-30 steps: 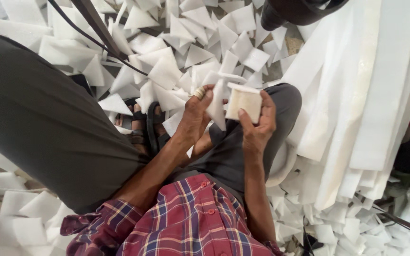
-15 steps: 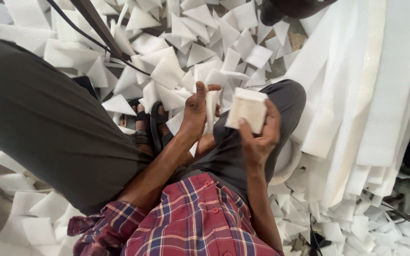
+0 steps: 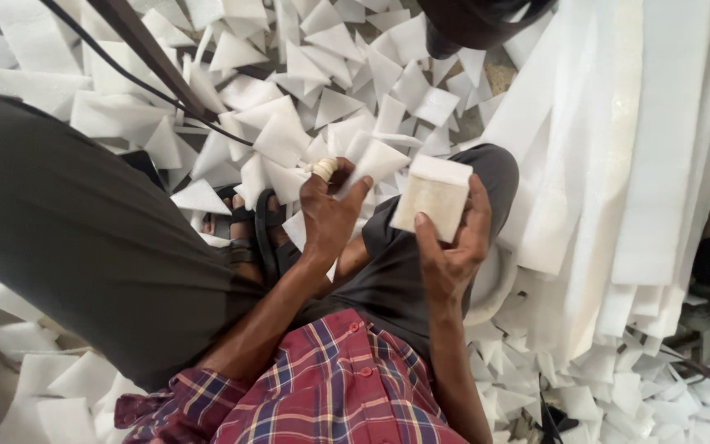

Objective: The person sits on the floor and repeatedly cuts small rectangular pieces from a larger white foam sheet using a handheld cutting tool. The person holds the foam with one hand and guides the tool with the other, then places the cut pieces aside.

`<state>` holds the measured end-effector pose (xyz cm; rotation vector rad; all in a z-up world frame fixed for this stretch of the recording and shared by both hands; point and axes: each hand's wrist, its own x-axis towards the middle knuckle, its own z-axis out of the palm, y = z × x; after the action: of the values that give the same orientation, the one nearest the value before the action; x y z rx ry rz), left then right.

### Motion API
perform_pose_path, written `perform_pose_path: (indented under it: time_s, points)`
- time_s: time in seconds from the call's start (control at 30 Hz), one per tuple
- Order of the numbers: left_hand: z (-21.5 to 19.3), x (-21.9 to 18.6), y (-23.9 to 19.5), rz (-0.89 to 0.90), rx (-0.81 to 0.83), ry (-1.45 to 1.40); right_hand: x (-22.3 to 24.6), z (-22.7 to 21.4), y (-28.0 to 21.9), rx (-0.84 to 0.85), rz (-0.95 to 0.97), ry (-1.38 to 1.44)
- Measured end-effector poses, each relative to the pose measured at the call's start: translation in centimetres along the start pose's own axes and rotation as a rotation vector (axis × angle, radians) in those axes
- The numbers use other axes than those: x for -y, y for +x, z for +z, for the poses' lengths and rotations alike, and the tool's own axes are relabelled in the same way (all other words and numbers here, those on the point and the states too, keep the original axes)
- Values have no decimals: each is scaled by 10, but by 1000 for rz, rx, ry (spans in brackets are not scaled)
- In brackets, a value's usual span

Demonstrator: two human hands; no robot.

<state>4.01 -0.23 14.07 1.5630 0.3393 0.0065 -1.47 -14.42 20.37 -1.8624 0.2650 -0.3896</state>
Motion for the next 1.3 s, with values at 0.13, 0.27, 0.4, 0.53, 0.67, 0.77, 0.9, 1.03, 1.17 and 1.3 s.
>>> perform_pose_path:
  time_s: [0.13, 0.27, 0.4, 0.53, 0.67, 0.77, 0.9, 1.03, 1.17, 1.3]
  points:
    - [-3, -19, -14, 243, 200, -41, 1, 3, 2, 46, -5, 29]
    - [-5, -28, -17, 275, 350, -242, 2, -1, 2, 53, 28, 43]
    - [-10, -30, -14, 155, 434, -352, 3, -4, 1, 114, 106, 244]
    - [-12, -29, -12, 71, 452, -453, 4, -8, 4, 202, 129, 395]
    - [-13, -27, -17, 44, 399, -434, 7, -9, 6, 213, 88, 349]
    - [-14, -28, -18, 56, 394, -430, 11, -10, 10, 224, 80, 280]
    - [-16, -31, -19, 84, 405, -384, 16, -10, 10, 226, 94, 161]
    - [-17, -31, -21, 117, 413, -362, 17, -10, 10, 240, 93, 133]
    - [-17, -28, -23, 204, 425, -307, 15, -11, 13, 269, 9, 6]
    - [-12, -21, -27, 206, 455, -419, 13, -6, 13, 294, -46, -14]
